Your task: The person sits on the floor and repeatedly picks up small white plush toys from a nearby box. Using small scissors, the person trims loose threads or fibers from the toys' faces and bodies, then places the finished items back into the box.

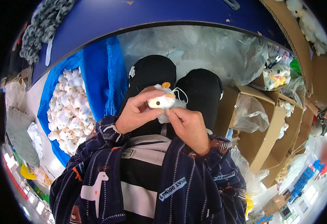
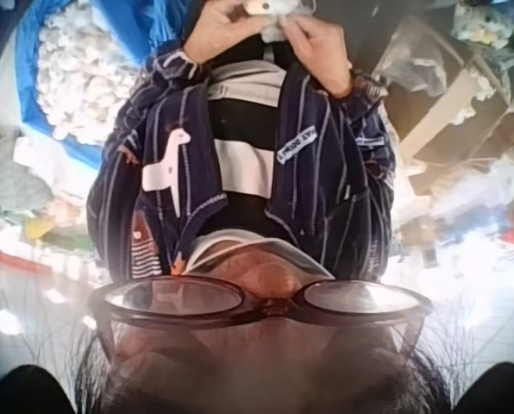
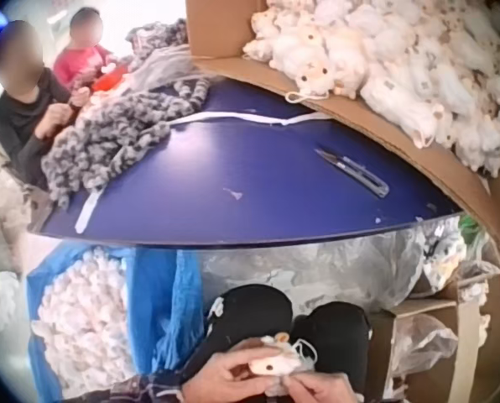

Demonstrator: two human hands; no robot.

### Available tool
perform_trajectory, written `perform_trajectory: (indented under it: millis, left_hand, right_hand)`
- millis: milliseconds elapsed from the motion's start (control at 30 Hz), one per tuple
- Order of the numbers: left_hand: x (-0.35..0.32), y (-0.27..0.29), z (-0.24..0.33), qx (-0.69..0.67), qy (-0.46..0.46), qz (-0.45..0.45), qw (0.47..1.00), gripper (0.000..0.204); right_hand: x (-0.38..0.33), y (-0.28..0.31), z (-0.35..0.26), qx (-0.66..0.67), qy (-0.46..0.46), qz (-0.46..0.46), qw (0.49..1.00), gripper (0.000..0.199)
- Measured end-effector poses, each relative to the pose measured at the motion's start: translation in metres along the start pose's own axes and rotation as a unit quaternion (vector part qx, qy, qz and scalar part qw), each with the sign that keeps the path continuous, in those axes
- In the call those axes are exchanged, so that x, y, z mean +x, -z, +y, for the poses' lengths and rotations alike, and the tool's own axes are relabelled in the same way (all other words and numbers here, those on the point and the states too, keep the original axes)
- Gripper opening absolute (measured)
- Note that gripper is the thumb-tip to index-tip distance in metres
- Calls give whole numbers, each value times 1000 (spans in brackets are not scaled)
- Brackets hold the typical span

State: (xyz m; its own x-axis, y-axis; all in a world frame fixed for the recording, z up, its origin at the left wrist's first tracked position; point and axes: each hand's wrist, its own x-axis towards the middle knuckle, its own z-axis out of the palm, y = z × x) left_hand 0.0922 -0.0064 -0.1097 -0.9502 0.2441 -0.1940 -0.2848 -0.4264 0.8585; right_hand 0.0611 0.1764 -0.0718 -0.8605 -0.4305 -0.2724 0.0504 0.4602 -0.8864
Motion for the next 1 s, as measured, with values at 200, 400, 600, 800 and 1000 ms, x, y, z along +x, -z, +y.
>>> perform_trajectory:
  millis: [200,400,600,800,1000]
  left_hand:
    - [1,2,1,33,-15,10,999,36]
    - [0,6,-4,103,-26,22,994,31]
    - [6,13,0,108,-4,-22,994,31]
    - [9,12,2,132,20,-10,991,39]
    - [4,-4,14,-71,32,47,996,59]
  right_hand:
    - [4,-8,-3,-15,7,9,1000,19]
    - [17,7,-2,-65,58,-78,993,16]
    - [38,21,9,-28,94,-170,980,14]
    - [37,20,12,29,47,-167,984,16]
    - [6,31,7,-12,-1,-102,995,14]
